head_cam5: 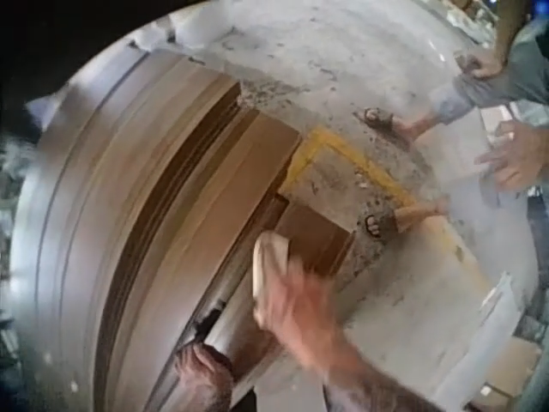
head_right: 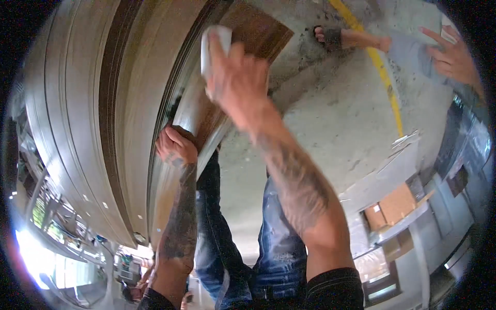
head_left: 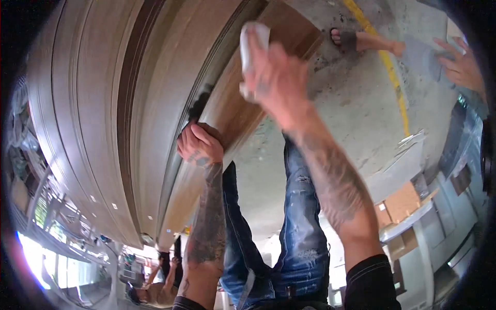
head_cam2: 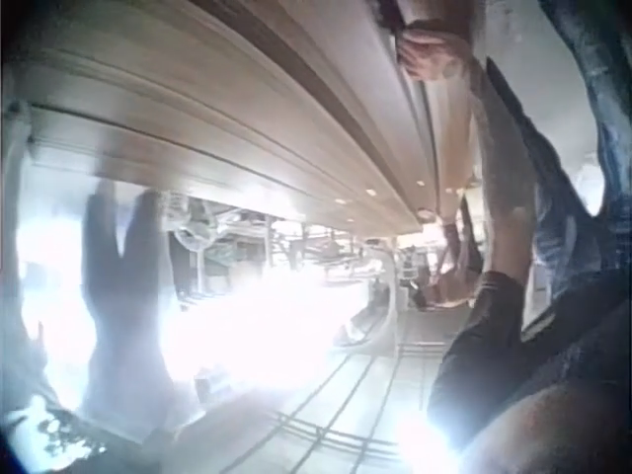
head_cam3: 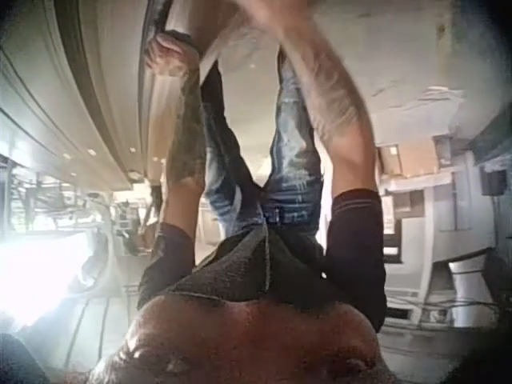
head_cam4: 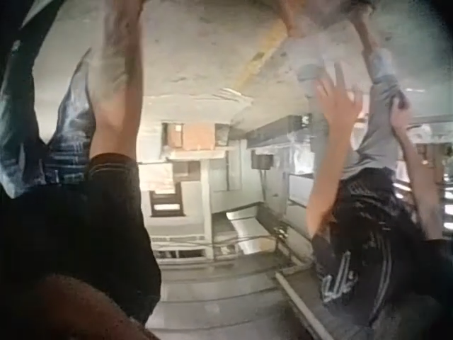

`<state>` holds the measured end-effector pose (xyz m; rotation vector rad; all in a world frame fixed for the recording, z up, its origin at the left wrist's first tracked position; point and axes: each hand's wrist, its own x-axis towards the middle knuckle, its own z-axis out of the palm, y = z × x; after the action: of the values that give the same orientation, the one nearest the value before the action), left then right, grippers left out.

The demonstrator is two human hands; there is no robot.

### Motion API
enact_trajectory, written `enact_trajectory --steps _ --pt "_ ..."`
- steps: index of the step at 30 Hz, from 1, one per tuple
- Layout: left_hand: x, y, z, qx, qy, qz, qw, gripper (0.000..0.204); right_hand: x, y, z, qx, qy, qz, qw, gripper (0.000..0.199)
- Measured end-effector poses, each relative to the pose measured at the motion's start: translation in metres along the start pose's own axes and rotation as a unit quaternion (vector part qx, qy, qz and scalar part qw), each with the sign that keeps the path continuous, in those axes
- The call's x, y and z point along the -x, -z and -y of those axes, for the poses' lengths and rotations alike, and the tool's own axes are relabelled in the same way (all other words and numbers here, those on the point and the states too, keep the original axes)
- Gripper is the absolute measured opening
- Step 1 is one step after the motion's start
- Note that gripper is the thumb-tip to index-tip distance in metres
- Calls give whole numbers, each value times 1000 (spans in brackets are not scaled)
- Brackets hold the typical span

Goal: Wiping and cleaning the surfaces of wooden planks using a cleaning agent and a cloth.

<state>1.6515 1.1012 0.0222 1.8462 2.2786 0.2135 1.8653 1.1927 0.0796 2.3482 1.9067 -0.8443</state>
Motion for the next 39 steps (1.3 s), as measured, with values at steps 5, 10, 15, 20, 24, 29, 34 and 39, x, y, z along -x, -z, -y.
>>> enact_trajectory --steps 5,10,15,20,24,29,34,39 --pt "18 -9 -2 -6 -8 26 1000 37 11 -33 38 -23 -125 -43 991 77" --pt "13 -5 15 -5 14 24 1000 37 14 -32 43 -35 -76 -8 996 73" --pt "12 -2 -3 -1 -11 21 1000 34 -17 -25 0 -8 -48 -159 986 72" --pt "5 4 10 -14 -4 9 1000 34 33 -34 18 -15 -90 -7 996 77" --pt "10 -1 -4 -13 2 16 1000 34 -28 -7 -16 17 -42 -139 989 84" --pt "18 -6 13 -37 17 35 999 35 22 -28 16 23 -53 -18 998 72" --pt "5 3 -10 -6 10 19 1000 35 -37 10 -19 12 -63 -88 994 78" --pt "15 -4 6 -17 24 32 999 34 -2 -5 -3 66 -44 53 995 85"
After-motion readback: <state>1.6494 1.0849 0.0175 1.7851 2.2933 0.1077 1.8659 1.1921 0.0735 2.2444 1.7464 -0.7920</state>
